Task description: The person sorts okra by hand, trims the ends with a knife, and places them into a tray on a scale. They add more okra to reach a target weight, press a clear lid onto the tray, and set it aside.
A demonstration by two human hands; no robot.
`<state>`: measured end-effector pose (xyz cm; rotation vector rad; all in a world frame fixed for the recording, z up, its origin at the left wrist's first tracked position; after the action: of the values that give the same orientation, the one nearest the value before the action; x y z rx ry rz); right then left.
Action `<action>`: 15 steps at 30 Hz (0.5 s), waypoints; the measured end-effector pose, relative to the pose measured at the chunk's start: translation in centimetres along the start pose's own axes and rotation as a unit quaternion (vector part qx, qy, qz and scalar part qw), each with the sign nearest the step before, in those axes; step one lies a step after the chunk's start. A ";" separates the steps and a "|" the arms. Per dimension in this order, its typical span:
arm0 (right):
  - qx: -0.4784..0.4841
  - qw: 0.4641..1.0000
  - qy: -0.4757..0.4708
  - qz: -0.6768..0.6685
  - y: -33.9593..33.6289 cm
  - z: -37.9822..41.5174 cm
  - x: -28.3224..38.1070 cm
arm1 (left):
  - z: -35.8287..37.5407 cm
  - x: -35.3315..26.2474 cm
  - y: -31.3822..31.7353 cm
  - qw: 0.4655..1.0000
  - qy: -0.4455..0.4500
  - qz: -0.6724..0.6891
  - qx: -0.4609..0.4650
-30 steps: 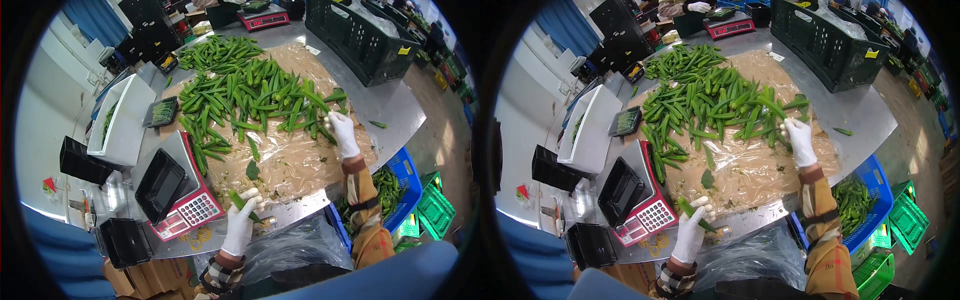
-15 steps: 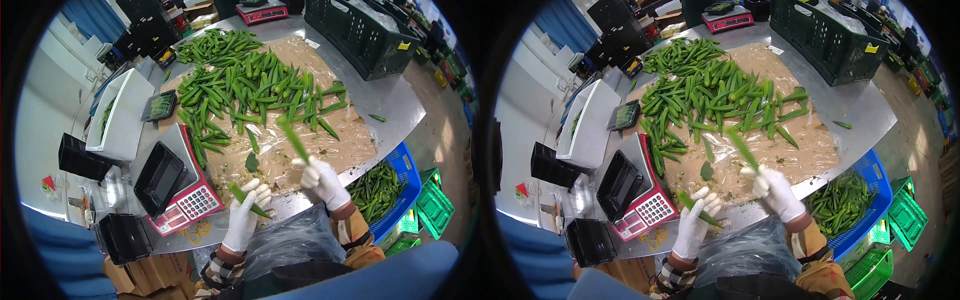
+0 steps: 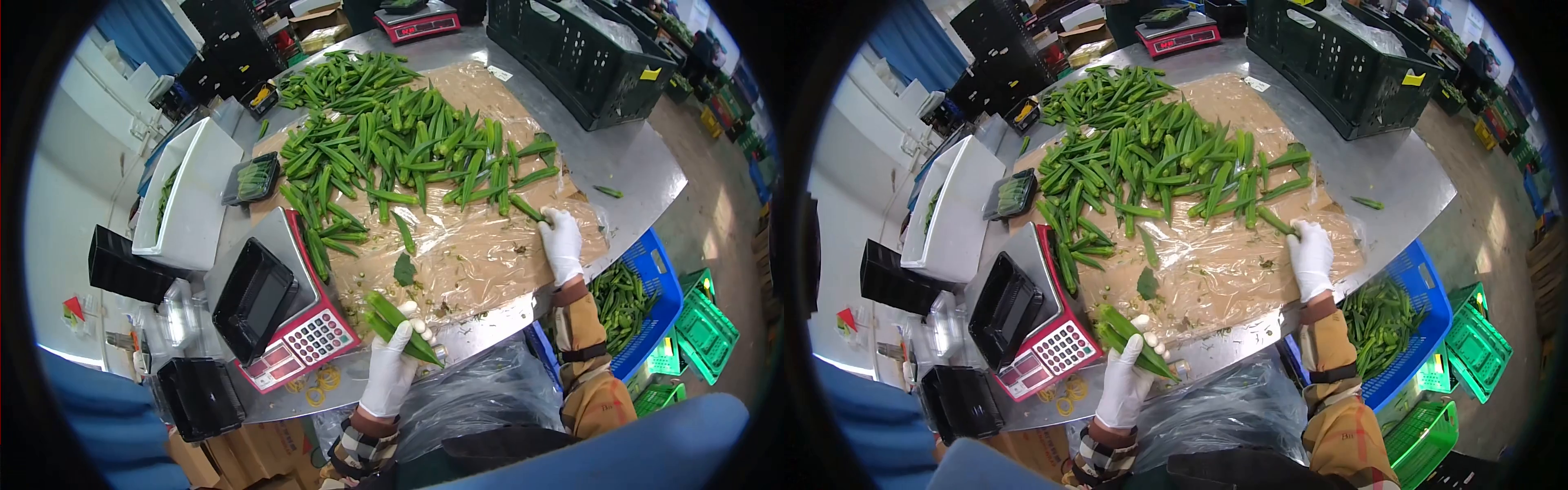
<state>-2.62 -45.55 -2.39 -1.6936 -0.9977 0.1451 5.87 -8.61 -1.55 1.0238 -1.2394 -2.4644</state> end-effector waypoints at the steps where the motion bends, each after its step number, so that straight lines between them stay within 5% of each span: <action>1: 0.028 0.993 0.052 -0.104 0.4 0.0 -1.5 | -0.1 0.0 0.0 1.000 -0.003 -0.003 0.000; 8: 0.210 0.738 0.279 -0.578 -0.2 5.7 0.9 | -0.5 0.6 0.7 1.000 -0.015 -0.016 0.004; 10: 0.246 0.690 0.275 -0.622 -0.2 7.4 3.4 | -0.5 0.9 0.8 0.999 -0.024 -0.036 -0.002; 12: 0.309 0.717 0.242 -0.576 0.5 9.7 5.7 | -0.5 1.0 1.6 0.998 -0.009 -0.061 0.001; 15: 0.437 0.645 0.229 -0.583 -0.1 13.5 12.3 | -1.0 1.5 0.7 0.997 0.003 -0.075 0.006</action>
<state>-2.29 -27.33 -2.81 0.0252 -1.1505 -0.5614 5.28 -10.38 -2.14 1.1677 -1.2179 -2.5649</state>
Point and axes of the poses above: each hand's wrist, its own z-axis away from the middle knuckle, its own y-axis out of the palm, x = y × z, the point moved 8 cm from there along -z, towards the middle knuckle, and after that the axes turned 7 degrees about z, right-handed, at the moved point
